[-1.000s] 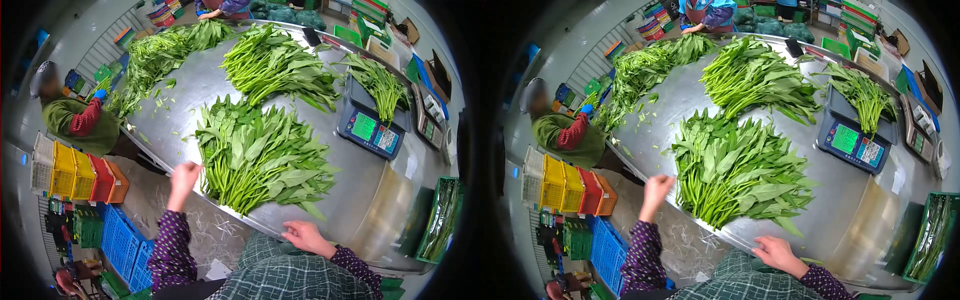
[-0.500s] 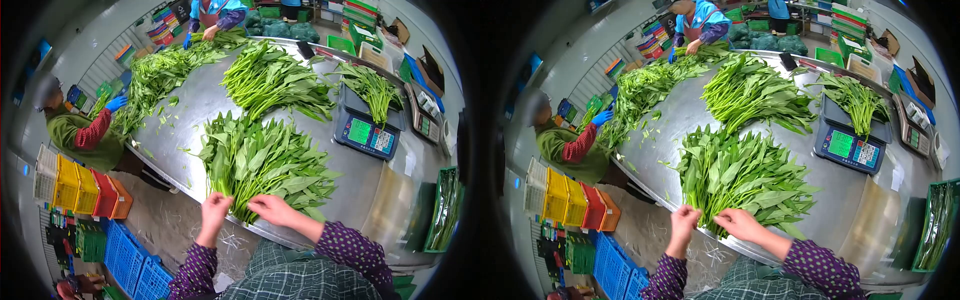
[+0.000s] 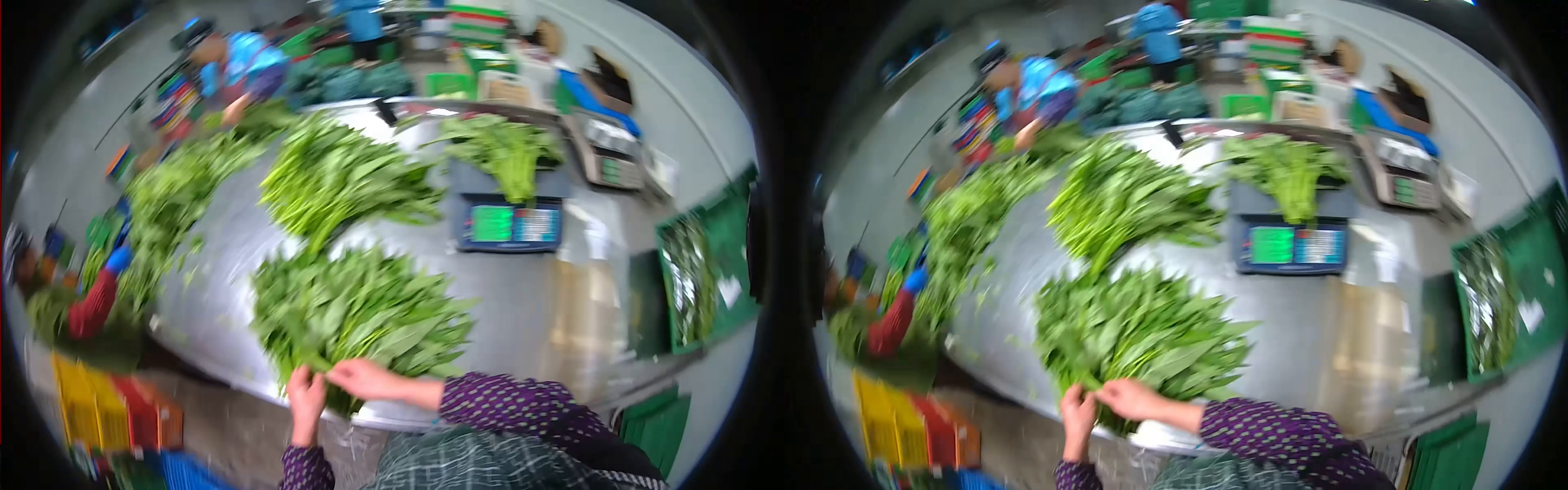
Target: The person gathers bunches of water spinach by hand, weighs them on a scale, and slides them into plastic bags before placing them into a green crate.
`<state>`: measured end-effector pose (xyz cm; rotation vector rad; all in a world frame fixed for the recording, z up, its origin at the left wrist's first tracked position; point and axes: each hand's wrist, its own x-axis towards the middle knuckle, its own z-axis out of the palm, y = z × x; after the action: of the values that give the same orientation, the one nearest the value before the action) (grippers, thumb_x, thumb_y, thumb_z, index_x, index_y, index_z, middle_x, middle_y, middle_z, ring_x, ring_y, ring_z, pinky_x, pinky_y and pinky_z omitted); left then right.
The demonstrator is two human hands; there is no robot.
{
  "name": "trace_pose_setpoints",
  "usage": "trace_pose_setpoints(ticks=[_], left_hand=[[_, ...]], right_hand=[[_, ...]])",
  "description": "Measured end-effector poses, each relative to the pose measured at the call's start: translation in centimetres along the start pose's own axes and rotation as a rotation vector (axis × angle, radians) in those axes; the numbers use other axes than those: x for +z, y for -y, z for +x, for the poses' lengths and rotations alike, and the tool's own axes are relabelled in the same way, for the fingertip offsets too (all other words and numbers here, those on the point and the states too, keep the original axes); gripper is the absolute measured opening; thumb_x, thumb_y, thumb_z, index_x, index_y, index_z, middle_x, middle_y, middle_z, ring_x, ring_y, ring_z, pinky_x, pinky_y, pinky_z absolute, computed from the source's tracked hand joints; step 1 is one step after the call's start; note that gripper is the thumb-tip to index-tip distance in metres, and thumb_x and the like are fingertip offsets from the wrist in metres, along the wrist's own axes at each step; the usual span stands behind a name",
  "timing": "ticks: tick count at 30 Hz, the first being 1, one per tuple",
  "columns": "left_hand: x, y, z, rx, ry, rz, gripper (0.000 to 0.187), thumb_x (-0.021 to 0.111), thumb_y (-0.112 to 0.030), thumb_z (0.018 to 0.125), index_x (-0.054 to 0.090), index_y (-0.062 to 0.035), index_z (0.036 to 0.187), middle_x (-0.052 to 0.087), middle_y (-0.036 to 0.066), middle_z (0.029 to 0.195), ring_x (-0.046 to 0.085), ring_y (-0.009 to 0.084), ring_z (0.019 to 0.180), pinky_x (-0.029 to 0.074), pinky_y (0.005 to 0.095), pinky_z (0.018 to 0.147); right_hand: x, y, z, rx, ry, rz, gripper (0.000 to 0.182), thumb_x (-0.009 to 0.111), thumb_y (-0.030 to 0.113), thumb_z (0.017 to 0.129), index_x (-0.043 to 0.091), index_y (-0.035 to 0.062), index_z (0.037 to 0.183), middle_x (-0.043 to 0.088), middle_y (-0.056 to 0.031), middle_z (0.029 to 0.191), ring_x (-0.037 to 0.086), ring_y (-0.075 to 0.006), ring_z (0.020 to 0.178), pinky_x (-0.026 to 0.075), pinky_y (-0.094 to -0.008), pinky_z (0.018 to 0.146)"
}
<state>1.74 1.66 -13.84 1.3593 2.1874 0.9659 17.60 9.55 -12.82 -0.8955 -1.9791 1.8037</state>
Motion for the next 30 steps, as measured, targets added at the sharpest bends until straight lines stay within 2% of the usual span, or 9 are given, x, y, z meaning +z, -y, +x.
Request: trace_pose_setpoints(ticks=[2,4,8,12,17,18,22,25,30], left_hand=[[0.6,-1.1,0.5,-0.162,0.076,-0.355,0.019,0.057,-0.006,0.081,0.047,0.0018,0.067,0.046,0.011,0.06,0.04,0.0198,0.053,0.035,0.0341,0.051],[1.1,-2.3,0.7,0.127,-0.093,-0.001,0.02,0.053,-0.003,0.083,0.043,0.0013,0.067,0.044,0.011,0.056,0.039,0.0161,0.05,0.034,0.0332,0.048],[1.4,-0.3,2.5,0.096,-0.213,-0.111,0.016,0.048,-0.004,0.087,0.053,0.0042,0.073,0.048,0.014,0.053,0.044,0.0153,0.047,0.034,0.0361,0.045],[1.4,2.6,3.3,-0.155,-0.11,-0.317,0.018,0.048,-0.011,0.093,0.061,-0.0019,0.085,0.053,0.001,0.055,0.046,0.0083,0.046,0.032,0.026,0.041],[2.3,3.7,3.5,-0.042,-0.185,-0.118,0.02,0.057,-0.011,0.088,0.053,0.0011,0.073,0.048,0.003,0.053,0.042,0.0126,0.049,0.033,0.0307,0.047],[-1.1,-2.3,3.0,-0.279,0.171,0.035,0.044,0.049,-0.022,0.093,0.049,0.0043,0.127,0.059,0.022,0.116,0.054,0.0321,0.101,0.042,0.0399,0.089],[0.0,-0.3,3.1,-0.113,0.026,0.016,0.032,0.048,-0.022,0.093,0.058,0.0036,0.109,0.063,0.018,0.089,0.055,0.0259,0.078,0.044,0.0361,0.073],[-0.1,-0.8,3.1,-0.147,0.027,0.075,0.03,0.049,-0.024,0.092,0.059,0.0025,0.102,0.062,0.017,0.086,0.055,0.0249,0.074,0.044,0.036,0.071],[0.4,2.5,2.9,-0.097,-0.004,-0.023,0.024,0.056,-0.02,0.089,0.061,0.0002,0.102,0.064,0.013,0.083,0.056,0.0217,0.074,0.046,0.0353,0.07]], right_hand=[[1.1,-1.4,0.9,-0.037,-0.06,-0.021,0.038,0.05,0.038,0.094,0.055,0.0014,0.085,0.059,-0.0138,0.07,0.056,-0.023,0.063,0.045,-0.0385,0.059],[0.8,1.1,0.1,0.197,0.031,0.312,0.035,0.047,0.034,0.096,0.051,-0.0006,0.09,0.055,-0.0144,0.066,0.056,-0.0225,0.062,0.044,-0.0377,0.058],[-2.0,1.2,-0.6,-0.1,0.014,-0.003,0.032,0.045,0.032,0.098,0.05,0.0022,0.088,0.052,-0.0064,0.063,0.051,-0.0165,0.058,0.044,-0.0335,0.056],[-12.2,7.0,-5.2,-0.201,-0.114,-0.025,0.028,0.047,0.029,0.097,0.05,0.0031,0.088,0.051,-0.0044,0.064,0.051,-0.015,0.06,0.044,-0.0324,0.056],[-25.6,14.0,-7.7,-0.388,-0.584,-0.178,0.022,0.043,0.023,0.099,0.05,0.0048,0.086,0.052,-0.0016,0.067,0.05,-0.0087,0.059,0.042,-0.025,0.054],[-28.3,13.9,-7.1,-0.415,-0.651,-0.124,0.023,0.042,0.022,0.099,0.05,0.0051,0.086,0.053,-0.001,0.067,0.049,-0.0079,0.058,0.042,-0.0237,0.053],[-37.5,11.7,-4.7,-0.339,-0.89,-0.146,0.027,0.048,0.028,0.096,0.051,0.0039,0.084,0.055,-0.0074,0.067,0.056,-0.016,0.059,0.045,-0.0313,0.054],[-42.7,4.3,-3.0,-0.021,-1.198,-1.006,0.026,0.052,0.028,0.092,0.055,0.0042,0.084,0.058,-0.0122,0.076,0.061,-0.0267,0.069,0.048,-0.0404,0.06],[-40.0,1.0,-6.9,-0.08,-1.289,-1.219,0.021,0.059,0.026,0.086,0.058,0.0051,0.086,0.056,-0.0132,0.084,0.059,-0.0341,0.08,0.048,-0.0456,0.067]])
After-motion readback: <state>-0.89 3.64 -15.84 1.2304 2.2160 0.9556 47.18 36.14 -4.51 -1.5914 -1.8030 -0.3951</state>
